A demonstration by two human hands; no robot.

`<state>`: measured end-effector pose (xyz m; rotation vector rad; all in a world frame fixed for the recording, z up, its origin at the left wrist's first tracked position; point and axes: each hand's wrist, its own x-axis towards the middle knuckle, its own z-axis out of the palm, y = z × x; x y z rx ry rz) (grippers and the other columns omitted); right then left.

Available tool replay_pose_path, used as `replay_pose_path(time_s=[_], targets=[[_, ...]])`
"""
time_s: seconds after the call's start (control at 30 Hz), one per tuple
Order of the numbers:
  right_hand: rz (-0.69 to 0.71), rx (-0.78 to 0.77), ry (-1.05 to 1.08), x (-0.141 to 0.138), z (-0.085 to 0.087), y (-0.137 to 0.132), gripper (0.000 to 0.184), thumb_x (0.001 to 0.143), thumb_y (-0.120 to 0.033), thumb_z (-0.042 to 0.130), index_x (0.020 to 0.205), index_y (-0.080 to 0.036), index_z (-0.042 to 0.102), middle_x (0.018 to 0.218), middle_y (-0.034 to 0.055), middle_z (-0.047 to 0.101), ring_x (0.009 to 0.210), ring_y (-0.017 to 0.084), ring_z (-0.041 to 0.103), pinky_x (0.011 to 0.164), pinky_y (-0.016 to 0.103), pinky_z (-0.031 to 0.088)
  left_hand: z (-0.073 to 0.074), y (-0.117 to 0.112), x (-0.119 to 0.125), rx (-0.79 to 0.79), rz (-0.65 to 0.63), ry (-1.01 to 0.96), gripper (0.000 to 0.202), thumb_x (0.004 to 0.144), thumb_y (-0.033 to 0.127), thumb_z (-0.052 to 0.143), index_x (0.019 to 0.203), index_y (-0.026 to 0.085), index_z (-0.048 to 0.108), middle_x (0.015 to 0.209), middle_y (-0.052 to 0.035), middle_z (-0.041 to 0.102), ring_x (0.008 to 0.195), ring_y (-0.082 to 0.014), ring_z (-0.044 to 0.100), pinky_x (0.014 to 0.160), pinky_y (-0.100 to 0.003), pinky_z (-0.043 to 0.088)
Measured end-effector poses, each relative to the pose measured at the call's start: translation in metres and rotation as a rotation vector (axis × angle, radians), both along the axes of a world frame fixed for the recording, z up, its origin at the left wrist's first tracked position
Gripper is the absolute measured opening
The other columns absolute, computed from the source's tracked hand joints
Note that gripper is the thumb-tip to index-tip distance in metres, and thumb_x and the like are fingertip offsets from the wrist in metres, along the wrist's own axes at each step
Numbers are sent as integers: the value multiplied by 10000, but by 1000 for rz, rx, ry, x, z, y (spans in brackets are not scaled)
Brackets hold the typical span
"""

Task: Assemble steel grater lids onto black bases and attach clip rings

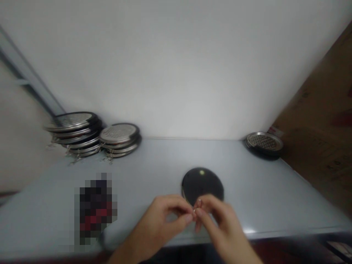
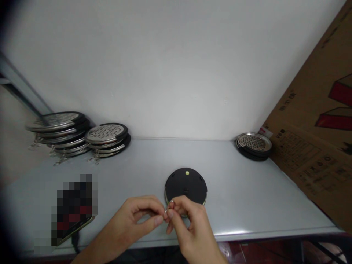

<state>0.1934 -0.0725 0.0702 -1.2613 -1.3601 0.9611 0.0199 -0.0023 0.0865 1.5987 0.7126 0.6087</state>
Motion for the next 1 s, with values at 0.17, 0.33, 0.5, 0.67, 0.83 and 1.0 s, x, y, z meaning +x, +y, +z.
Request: replay_pose_path(time_s=[0.17,0.33,0.5,0.67,0.83,1.0], targets=[[-18,-96,169,-3,-1,3,361,922,-522,668,821,-178,629,621,-6,607,606,140,628,598,213,523,-9,3,1,50,2,-21,136,839,225,680,817,173,804,830,-49,765,819,-191,700,784,-262,524],[27,-194,323,-3,-2,5,451,836,-598,745,810,-166,617,625,-3,610,547,113,579,551,211,509,-11,6,1,66,-55,-83,128,849,204,678,814,174,798,805,-40,759,792,-176,700,773,-261,526],[21,-179,361,-4,-1,6,472,837,-615,739,798,-162,612,628,-3,602,506,93,538,503,199,479,-13,9,-1,294,-14,-93,119,846,163,708,882,208,812,860,-38,758,832,-160,694,795,-251,517],[0,-159,393,-9,-2,5,480,844,-624,726,782,-166,596,603,-8,585,489,92,532,486,197,469,-15,8,0,377,15,-139,126,839,126,714,857,215,801,824,-24,748,802,-146,685,766,-242,522],[-4,-163,393,-10,-3,6,490,840,-636,723,784,-167,594,586,-12,583,481,102,564,482,199,461,-19,7,2,425,45,-158,144,815,93,712,838,207,795,793,-20,749,774,-143,686,742,-238,526],[-4,-172,395,-8,-6,7,491,838,-637,724,773,-171,584,582,-11,597,470,117,607,477,200,452,-21,9,4,401,55,-172,135,811,103,717,831,206,802,787,-24,750,759,-141,691,725,-231,528]])
